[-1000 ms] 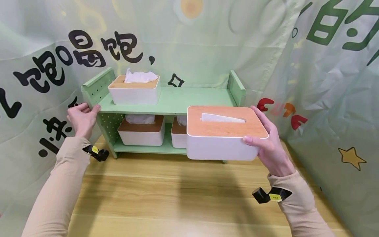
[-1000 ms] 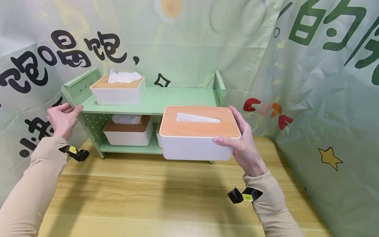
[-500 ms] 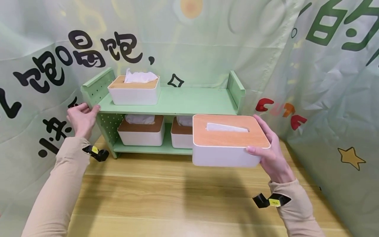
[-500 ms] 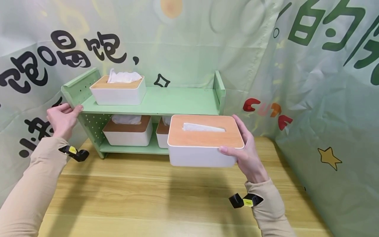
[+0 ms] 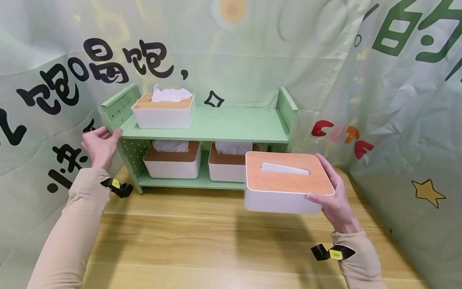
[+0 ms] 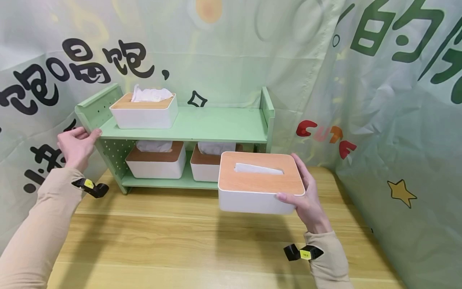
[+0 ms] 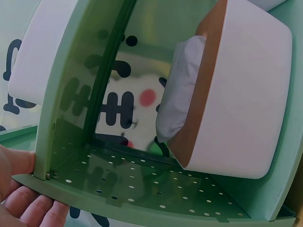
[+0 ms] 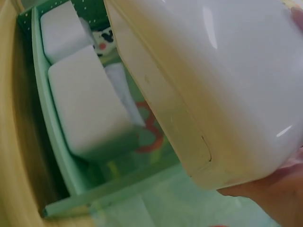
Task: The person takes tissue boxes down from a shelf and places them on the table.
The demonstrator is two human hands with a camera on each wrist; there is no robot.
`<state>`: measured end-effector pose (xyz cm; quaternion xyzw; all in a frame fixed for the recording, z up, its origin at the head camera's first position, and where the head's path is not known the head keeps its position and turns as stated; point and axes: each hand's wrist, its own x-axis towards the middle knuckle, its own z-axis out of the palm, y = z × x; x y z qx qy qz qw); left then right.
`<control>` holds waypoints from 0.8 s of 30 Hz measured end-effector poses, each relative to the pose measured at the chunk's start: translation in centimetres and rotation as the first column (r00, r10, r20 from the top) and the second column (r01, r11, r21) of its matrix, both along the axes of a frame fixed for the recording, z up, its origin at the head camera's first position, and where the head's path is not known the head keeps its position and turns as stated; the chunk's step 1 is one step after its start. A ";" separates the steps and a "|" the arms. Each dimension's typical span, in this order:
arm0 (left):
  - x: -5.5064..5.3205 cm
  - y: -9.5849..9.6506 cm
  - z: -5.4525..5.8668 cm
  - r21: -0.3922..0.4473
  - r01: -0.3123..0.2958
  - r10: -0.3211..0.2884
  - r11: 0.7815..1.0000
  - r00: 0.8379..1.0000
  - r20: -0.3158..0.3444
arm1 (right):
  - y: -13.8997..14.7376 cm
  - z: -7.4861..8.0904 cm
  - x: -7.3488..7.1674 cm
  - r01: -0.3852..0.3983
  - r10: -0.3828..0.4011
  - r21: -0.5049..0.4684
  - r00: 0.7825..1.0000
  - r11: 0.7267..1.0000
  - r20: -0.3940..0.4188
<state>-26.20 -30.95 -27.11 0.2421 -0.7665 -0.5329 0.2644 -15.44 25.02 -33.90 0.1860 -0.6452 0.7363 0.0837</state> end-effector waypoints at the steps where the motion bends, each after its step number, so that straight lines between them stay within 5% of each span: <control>1: 0.0 0.0 0.0 0.003 0.000 0.000 1.000 1.000 -0.001 | 0.2 -0.3 0.1 0.003 -0.003 -0.005 1.000 1.000 0.003; 24: 0.1 0.1 0.1 0.000 0.001 -0.001 1.000 1.000 0.016 | 4.8 -5.2 0.4 0.061 -0.061 -0.013 0.998 0.998 -0.001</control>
